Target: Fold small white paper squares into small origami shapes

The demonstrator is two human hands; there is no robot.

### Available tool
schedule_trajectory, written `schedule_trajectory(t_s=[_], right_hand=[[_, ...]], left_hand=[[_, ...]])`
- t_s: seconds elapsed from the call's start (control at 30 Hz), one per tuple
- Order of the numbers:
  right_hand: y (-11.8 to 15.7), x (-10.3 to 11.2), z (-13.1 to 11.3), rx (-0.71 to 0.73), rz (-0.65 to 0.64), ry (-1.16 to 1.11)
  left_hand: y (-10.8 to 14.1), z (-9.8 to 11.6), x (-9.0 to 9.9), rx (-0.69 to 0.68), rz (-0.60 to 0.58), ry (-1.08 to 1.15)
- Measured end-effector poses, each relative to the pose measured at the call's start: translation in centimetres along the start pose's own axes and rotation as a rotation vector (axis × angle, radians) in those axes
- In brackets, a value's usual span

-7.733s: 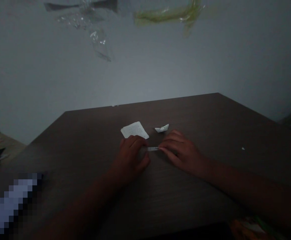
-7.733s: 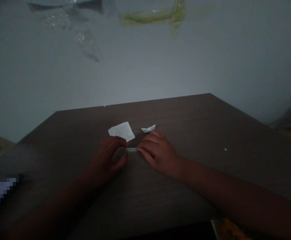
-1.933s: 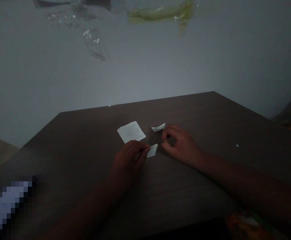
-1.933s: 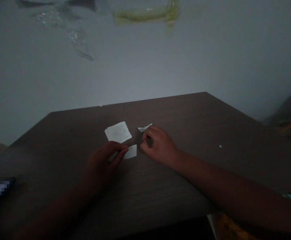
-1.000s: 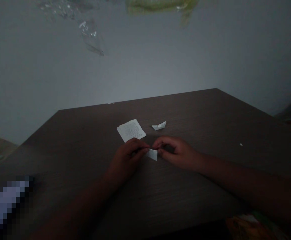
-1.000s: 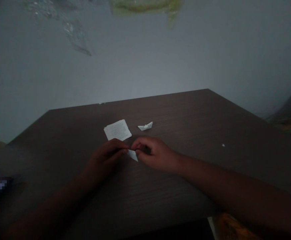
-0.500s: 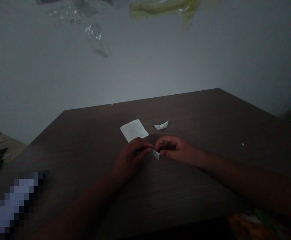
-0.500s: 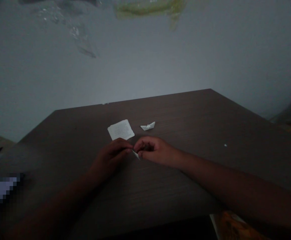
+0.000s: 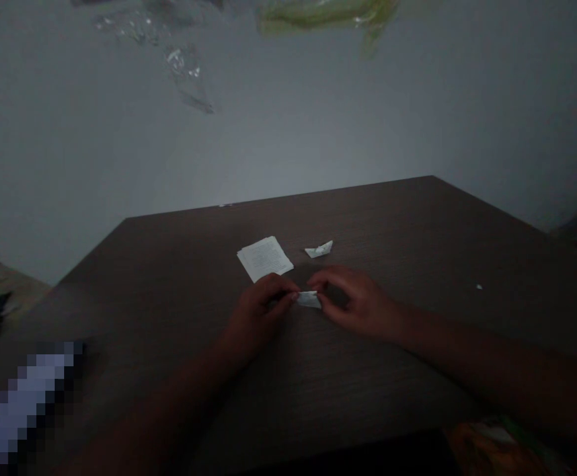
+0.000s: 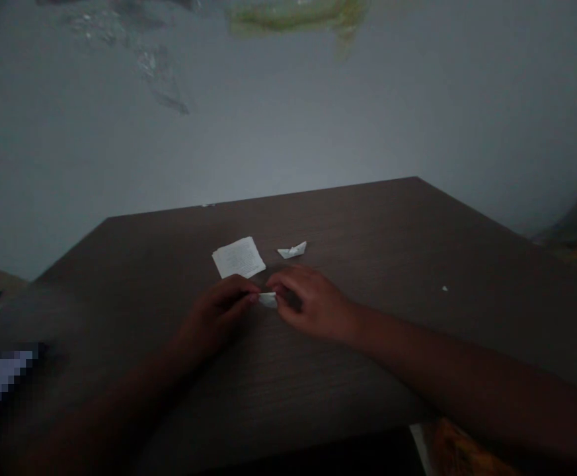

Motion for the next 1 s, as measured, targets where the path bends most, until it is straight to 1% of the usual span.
schedule_trajectory(t_s=[0.07, 0.23, 0.33, 0.43, 0.53, 0.63, 0.73, 0.83, 0.93, 1.0], right_hand=[[0.1, 0.0, -0.3, 0.02, 0.007, 0.056], [-0.1, 0.0, 0.1, -0.02, 0.011, 0.061], [-0.2, -0.3, -0.2, -0.006, -0.028, 0.08], [-0.2, -0.6, -0.7, 0.01, -0.056, 0.074], [-0.1, -0.8, -0.8, 0.004, -0.072, 0.072], [-0.1, -0.7, -0.8, 0.012, -0.07, 0.082], [-0.2, -0.7, -0.5, 0.003, -0.068, 0.1], [-0.6, -0.7, 0.6, -0.057, -0.088, 0.099], [-0.8, -0.9, 2.2, -0.175, -0.139, 0.046], [-0.8, -1.1, 3.1, -0.262, -0.168, -0.013]], left_hand=[[0.0, 0.1, -0.1, 0.006, -0.008, 0.0], [0.2, 0.6, -0.6, -0.012, -0.036, 0.0], [0.4, 1.1, -0.9, -0.005, -0.052, 0.009], [0.6, 1.3, -1.2, 0.032, -0.049, 0.046], [0.6, 1.0, -1.7, 0.075, -0.053, 0.074], [0.5, 0.4, -2.2, 0.098, -0.064, 0.055], [0.5, -0.6, -2.1, 0.135, -0.038, 0.047], [0.4, -1.7, -1.7, 0.215, 0.004, 0.1], [0.3, -2.6, -1.1, 0.335, 0.059, 0.161], [0.4, -2.9, -0.5, 0.388, 0.104, 0.185]])
Point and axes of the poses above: each hand's wrist, its own y-axis away from the middle knuckle, its own x-axis out of the back of the hand, z = x × y, the point moved 10 cm from there along -y, towards the middle knuckle, and after that the axes turned 9 degrees about y, right-handed, at the moved point
